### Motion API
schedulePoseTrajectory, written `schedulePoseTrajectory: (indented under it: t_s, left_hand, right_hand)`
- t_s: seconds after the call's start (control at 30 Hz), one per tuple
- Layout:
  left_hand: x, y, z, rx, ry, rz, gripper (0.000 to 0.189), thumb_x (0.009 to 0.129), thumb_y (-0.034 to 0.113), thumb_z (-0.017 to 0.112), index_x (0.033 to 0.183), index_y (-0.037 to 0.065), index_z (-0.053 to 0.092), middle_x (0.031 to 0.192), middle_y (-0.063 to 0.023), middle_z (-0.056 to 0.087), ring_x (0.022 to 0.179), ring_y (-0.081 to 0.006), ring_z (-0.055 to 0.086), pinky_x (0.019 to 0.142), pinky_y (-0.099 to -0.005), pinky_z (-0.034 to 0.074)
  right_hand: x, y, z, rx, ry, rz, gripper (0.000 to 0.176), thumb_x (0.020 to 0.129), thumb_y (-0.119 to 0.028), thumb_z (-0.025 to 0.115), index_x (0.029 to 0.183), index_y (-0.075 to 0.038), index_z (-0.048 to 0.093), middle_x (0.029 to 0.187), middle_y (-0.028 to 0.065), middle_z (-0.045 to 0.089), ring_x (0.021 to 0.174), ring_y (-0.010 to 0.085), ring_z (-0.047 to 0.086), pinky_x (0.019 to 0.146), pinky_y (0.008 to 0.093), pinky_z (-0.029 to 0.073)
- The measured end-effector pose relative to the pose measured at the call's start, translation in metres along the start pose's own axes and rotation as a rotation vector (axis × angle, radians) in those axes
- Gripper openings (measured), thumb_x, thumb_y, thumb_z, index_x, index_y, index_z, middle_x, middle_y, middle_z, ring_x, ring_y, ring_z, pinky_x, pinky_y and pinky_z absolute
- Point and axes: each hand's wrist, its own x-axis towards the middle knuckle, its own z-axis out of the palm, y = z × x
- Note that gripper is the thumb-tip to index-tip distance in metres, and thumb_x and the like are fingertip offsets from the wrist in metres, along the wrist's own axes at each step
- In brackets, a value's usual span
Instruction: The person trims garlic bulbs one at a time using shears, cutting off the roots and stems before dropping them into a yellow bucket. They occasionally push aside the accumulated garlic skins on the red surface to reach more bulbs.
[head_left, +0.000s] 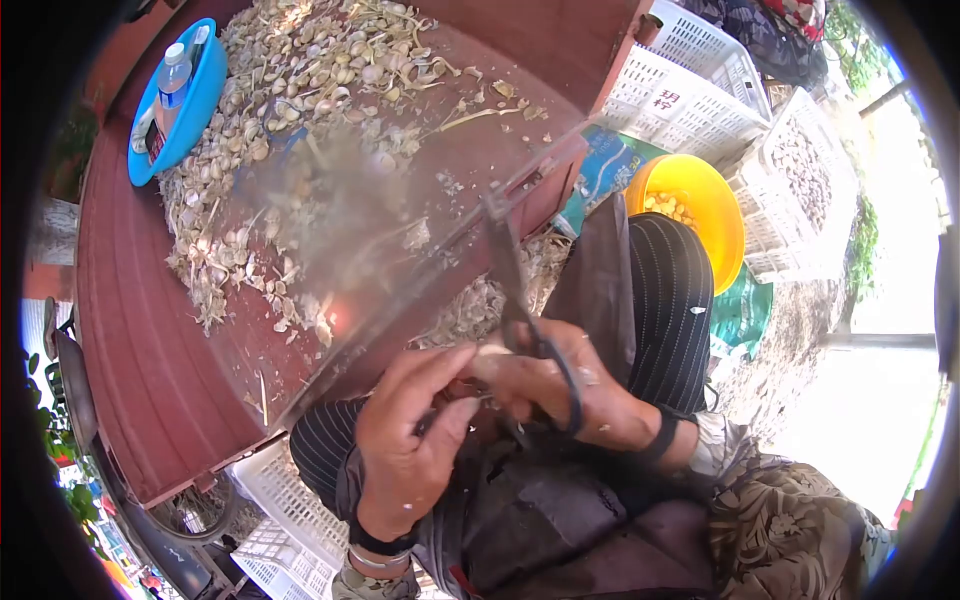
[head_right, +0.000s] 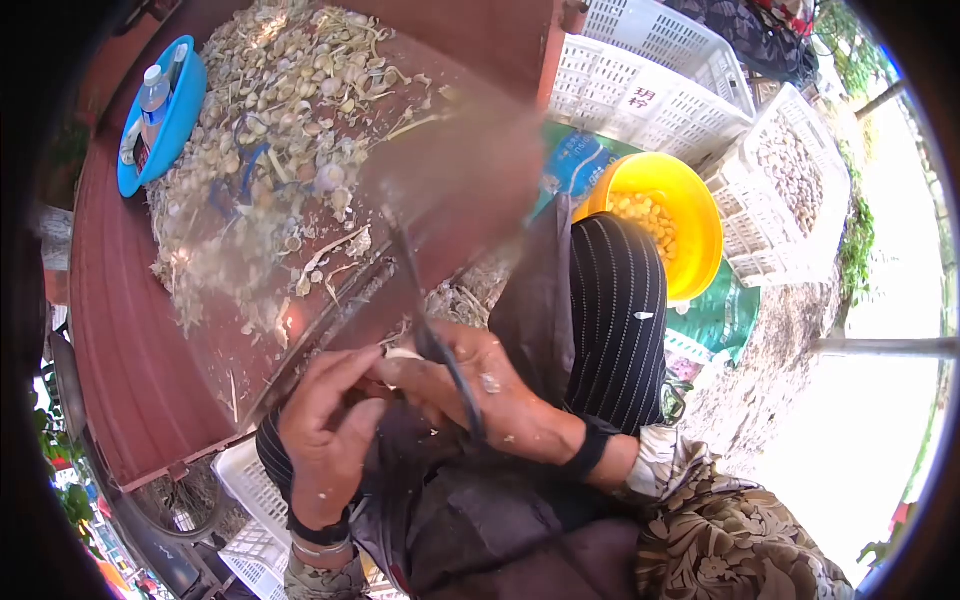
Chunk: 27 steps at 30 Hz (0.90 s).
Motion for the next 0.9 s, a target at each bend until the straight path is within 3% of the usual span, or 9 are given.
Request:
schedulePoseTrajectory:
  t_s: [0.1,0.17,0.23,0.33,0.4,0.6,0.67,0.77,0.9]
  left_hand:
    - [0.014,-0.029,-0.039,0.507,0.31,0.133,0.022,0.088,0.002,0.056,0.108,-0.001,0.064,0.108,-0.0144,0.061,0.102,-0.021,0.058,0.082,-0.0291,0.048]
    - [0.031,-0.061,-0.073,0.454,0.536,-0.023,0.022,0.089,0.005,0.054,0.108,-0.001,0.064,0.11,-0.0147,0.061,0.103,-0.0227,0.058,0.085,-0.0317,0.047]
    - [0.041,-0.103,-0.114,0.743,0.506,0.048,0.021,0.088,0.004,0.055,0.106,-0.001,0.065,0.107,-0.0136,0.062,0.1,-0.0241,0.059,0.087,-0.0344,0.046]
    - [0.056,-0.123,-0.129,0.658,0.562,-0.176,0.021,0.088,0.007,0.056,0.105,-0.001,0.065,0.101,-0.0134,0.064,0.094,-0.0276,0.061,0.086,-0.0361,0.047]
    - [0.074,-0.119,-0.126,0.818,0.55,-0.082,0.021,0.087,0.01,0.057,0.104,0.0,0.066,0.098,-0.0147,0.065,0.091,-0.0298,0.062,0.083,-0.037,0.047]
    - [0.114,-0.115,-0.129,1.091,0.302,-0.28,0.015,0.081,0.012,0.058,0.091,0.003,0.065,0.098,-0.0169,0.065,0.088,-0.034,0.062,0.076,-0.0405,0.048]
    - [0.112,-0.114,-0.132,1.106,0.248,-0.293,0.013,0.081,0.011,0.058,0.088,0.002,0.064,0.092,-0.0157,0.065,0.084,-0.0326,0.062,0.074,-0.0392,0.048]
    - [0.073,-0.095,-0.129,0.922,0.415,-0.015,0.009,0.081,0.009,0.058,0.086,0.002,0.062,0.081,-0.0148,0.061,0.074,-0.0297,0.06,0.07,-0.0372,0.046]
    - [-0.04,-0.049,-0.138,1.024,0.372,-0.334,0.004,0.081,0.003,0.056,0.082,-0.001,0.056,0.076,-0.0173,0.055,0.069,-0.029,0.055,0.067,-0.0374,0.044]
  right_hand:
    - [-0.023,-0.025,-0.045,-0.16,0.152,-0.295,0.018,0.088,-0.016,0.056,0.088,0.002,0.055,0.072,0.0003,0.051,0.06,0.0078,0.05,0.056,0.0216,0.043]
    - [-0.038,-0.051,-0.079,-0.163,0.349,-0.575,0.014,0.086,-0.013,0.054,0.083,0.0,0.059,0.063,-0.0003,0.051,0.053,0.0082,0.047,0.043,0.0205,0.036]
    - [-0.055,-0.08,-0.105,-0.576,0.897,-0.566,0.014,0.083,-0.014,0.061,0.084,0.0,0.061,0.065,0.0002,0.053,0.056,0.008,0.048,0.05,0.0234,0.038]
    - [-0.071,-0.066,-0.218,-1.164,0.973,-0.672,0.028,0.087,-0.026,0.066,0.097,0.0,0.062,0.079,0.0054,0.061,0.072,0.0122,0.056,0.065,0.0265,0.045]
    - [-0.071,-0.062,-0.229,-1.424,1.148,-0.586,0.028,0.087,-0.024,0.067,0.099,0.001,0.061,0.085,0.0081,0.063,0.079,0.0125,0.057,0.071,0.0294,0.047]
    - [-0.044,-0.069,-0.13,-0.998,0.774,-0.654,0.025,0.086,-0.022,0.067,0.097,0.0,0.063,0.083,0.0049,0.064,0.076,0.012,0.058,0.07,0.0267,0.046]
    - [-0.039,-0.079,-0.08,-0.725,0.651,-0.48,0.026,0.084,-0.023,0.068,0.096,-0.001,0.064,0.08,0.0031,0.064,0.075,0.0102,0.058,0.069,0.0261,0.046]
    - [-0.032,-0.073,-0.057,-0.592,0.312,-0.411,0.024,0.084,-0.021,0.068,0.094,-0.001,0.062,0.072,0.0011,0.057,0.067,0.0071,0.053,0.059,0.0246,0.042]
    - [-0.016,-0.058,-0.031,-0.468,0.1,-0.351,0.023,0.085,-0.017,0.07,0.094,0.001,0.059,0.075,0.0024,0.056,0.07,0.0058,0.051,0.06,0.0254,0.043]
